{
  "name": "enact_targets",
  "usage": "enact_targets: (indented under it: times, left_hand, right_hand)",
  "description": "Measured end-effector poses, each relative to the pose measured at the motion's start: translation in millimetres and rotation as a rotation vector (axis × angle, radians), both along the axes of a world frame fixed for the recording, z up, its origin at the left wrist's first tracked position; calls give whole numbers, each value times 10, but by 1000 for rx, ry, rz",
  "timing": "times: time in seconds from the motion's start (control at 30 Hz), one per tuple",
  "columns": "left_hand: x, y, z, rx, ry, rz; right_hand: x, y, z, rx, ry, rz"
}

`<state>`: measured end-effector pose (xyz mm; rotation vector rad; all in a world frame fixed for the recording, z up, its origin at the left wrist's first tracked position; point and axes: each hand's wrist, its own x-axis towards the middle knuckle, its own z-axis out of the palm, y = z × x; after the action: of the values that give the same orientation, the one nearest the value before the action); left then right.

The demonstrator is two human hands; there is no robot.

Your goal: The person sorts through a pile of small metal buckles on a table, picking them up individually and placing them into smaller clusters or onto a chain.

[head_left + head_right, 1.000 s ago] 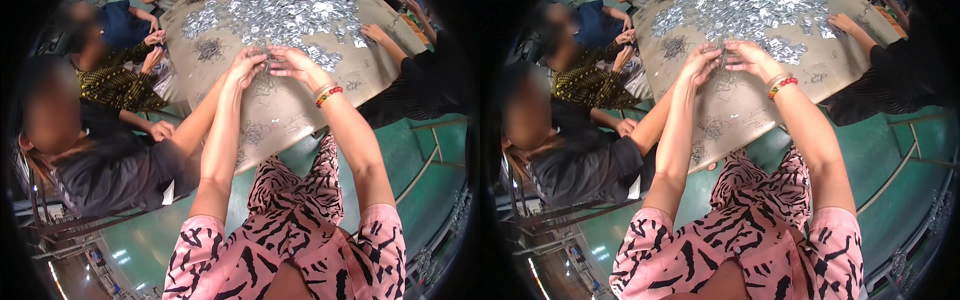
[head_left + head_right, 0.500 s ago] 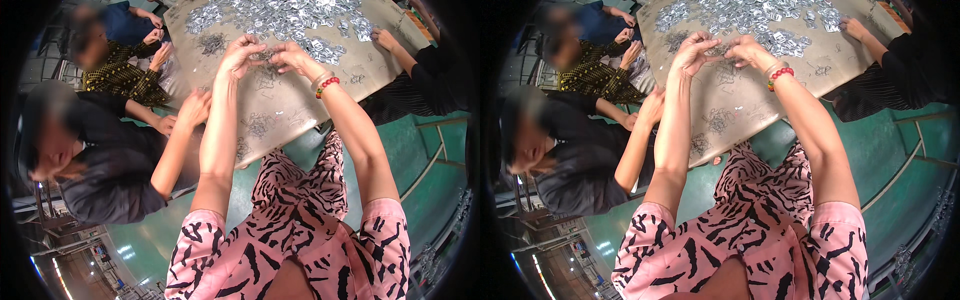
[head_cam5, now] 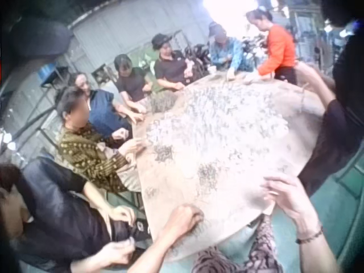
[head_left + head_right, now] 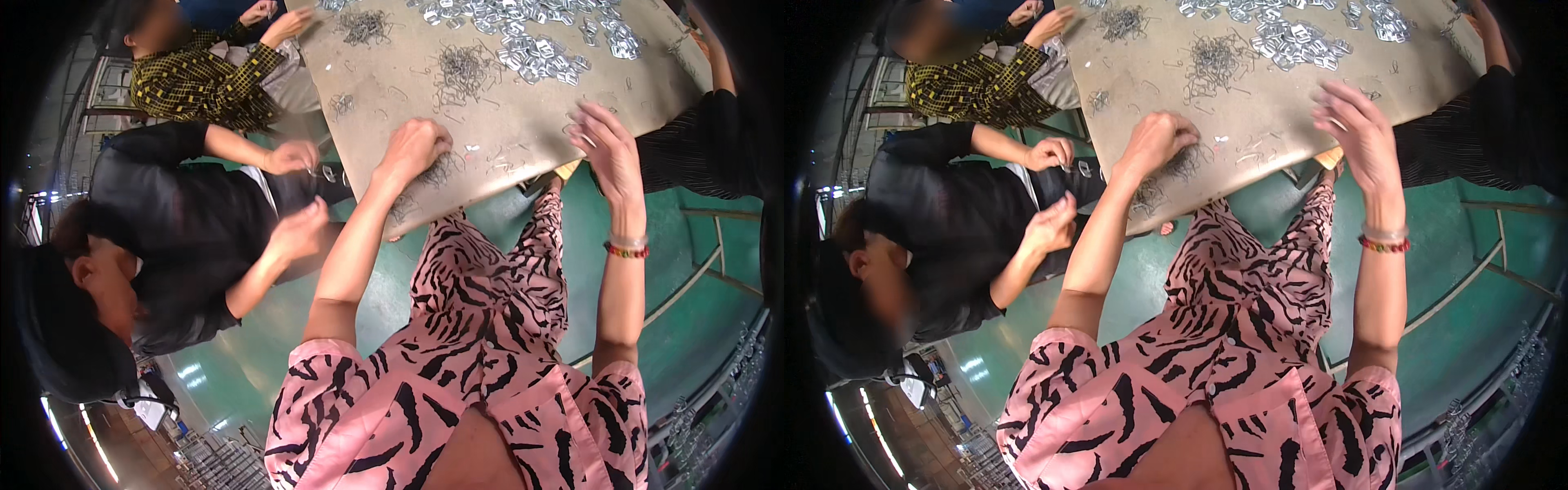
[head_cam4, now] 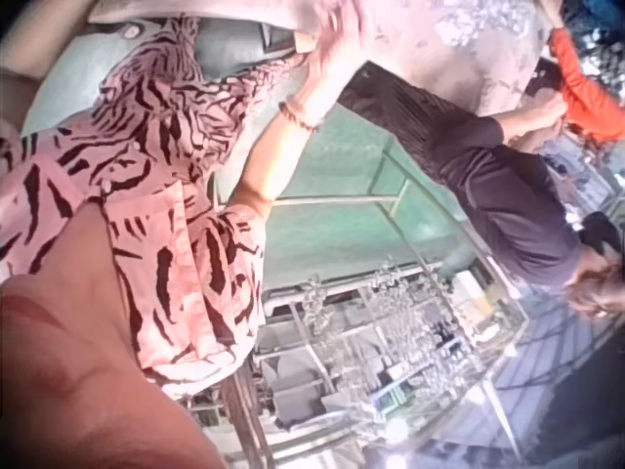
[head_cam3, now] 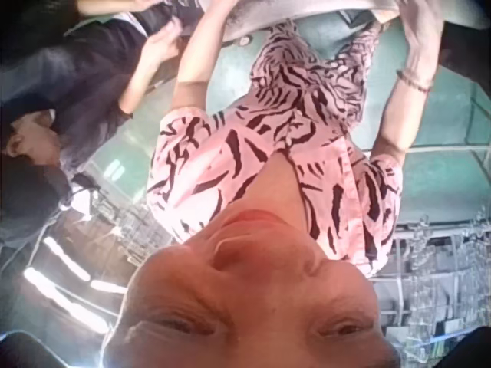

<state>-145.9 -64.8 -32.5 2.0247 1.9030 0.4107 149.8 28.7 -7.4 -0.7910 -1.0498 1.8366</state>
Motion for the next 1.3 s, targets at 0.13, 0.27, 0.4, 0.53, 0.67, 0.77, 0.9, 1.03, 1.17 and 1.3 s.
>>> enact_targets:
  times: [0.13,0.27,0.4,0.53,0.67,0.77,0.9,1.03,1.17,1.3]
  left_hand:
    - [77,-114,-24,110,-1,32]
    - [186,-231,-109,107,72,-128]
    - [167,-271,-242,184,357,-280]
    - [181,-263,-219,263,503,-429]
    - [171,-224,-258,319,522,-453]
    - [214,-205,-118,197,573,-303]
    - [286,-66,46,63,582,-127]
    - [300,-11,200,118,283,15]
    - [418,-79,297,201,-53,48]
    - [693,-186,347,114,-353,195]
  right_hand:
    - [611,-279,-220,-79,-22,-190]
    - [963,-464,-251,-56,39,-260]
    - [1015,-581,-225,-45,69,-308]
    - [1019,-681,-241,-27,128,-312]
    - [890,-721,-210,-35,115,-289]
    - [827,-652,-175,3,63,-272]
    - [687,-341,-255,84,-134,-293]
    - [340,345,-525,262,-535,-243]
    - [-25,1143,-695,448,-985,-156]
    - [-326,1617,-908,618,-1292,-297]
